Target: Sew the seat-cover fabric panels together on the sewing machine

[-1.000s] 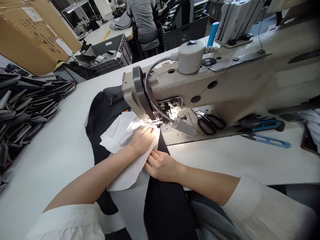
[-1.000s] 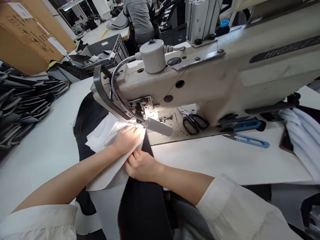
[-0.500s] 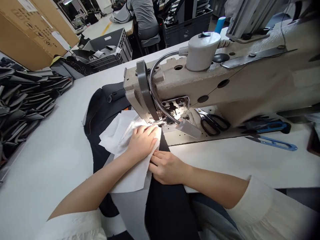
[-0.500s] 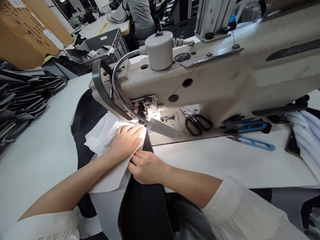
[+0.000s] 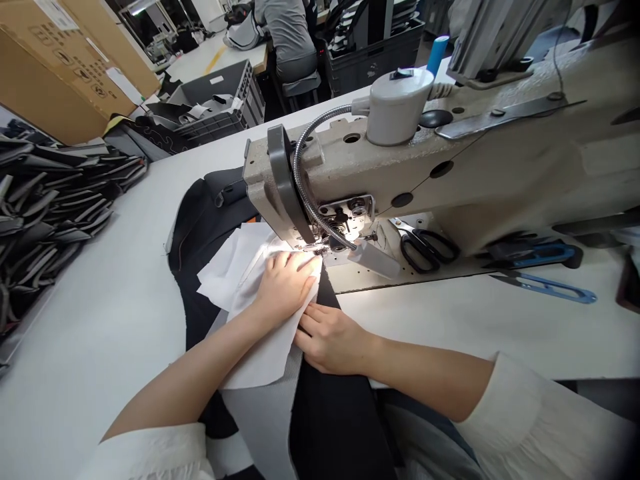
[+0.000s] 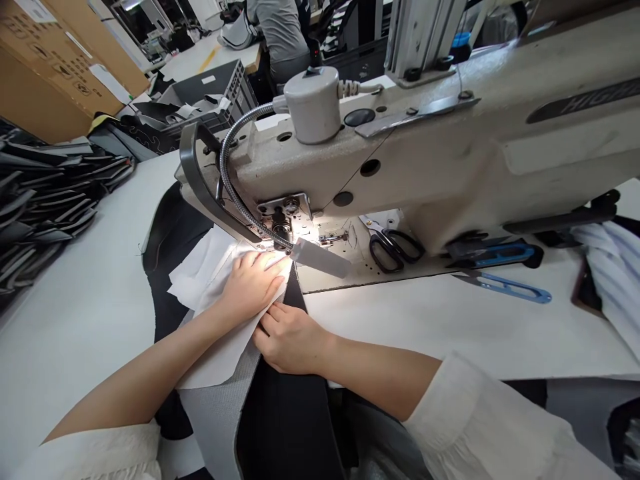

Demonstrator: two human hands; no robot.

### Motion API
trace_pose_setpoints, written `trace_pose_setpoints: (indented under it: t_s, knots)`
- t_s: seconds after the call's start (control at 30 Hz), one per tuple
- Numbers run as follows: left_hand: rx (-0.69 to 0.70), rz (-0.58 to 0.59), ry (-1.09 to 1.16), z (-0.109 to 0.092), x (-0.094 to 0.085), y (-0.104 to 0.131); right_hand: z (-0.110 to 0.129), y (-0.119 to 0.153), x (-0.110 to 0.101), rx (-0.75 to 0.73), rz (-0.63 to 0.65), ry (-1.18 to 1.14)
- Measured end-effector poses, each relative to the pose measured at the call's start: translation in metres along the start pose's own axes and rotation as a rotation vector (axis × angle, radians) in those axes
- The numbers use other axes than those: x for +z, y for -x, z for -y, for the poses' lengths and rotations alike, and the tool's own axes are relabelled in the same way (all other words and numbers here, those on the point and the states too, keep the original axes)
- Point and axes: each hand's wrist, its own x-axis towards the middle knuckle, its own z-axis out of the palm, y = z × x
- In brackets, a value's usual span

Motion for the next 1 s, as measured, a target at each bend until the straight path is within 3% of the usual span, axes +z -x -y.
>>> trace_pose_setpoints:
  t_s: [0.37,0.53,0.6,0.77,0.83,1.0]
  knots:
    - [-0.133,-0.015,-0.075,-0.013,0.001,-0.01,0.004,0.0,0.0,0.054,-0.027,0.084]
    - [-0.133,-0.003,-0.068,-0.013,-0.003,-0.007,-0.009,0.013,-0.008,0.03,-0.02,-0.014]
    - [-0.089,0.053,-0.011,-0.016,-0.01,0.003,-0.022,0.03,-0.018,-0.058,0.011,-0.084]
    - [-0.019,0.336,0.164,-0.029,-0.033,0.024,-0.056,0.069,-0.05,-0.25,0.214,-0.235]
    - [-0.045,0.403,0.116,-0.032,-0.038,0.022,-0.057,0.065,-0.051,-0.267,0.248,-0.25]
    - [-0.091,0.451,-0.045,-0.02,-0.034,0.007,-0.031,0.023,-0.021,-0.383,0.073,-0.156]
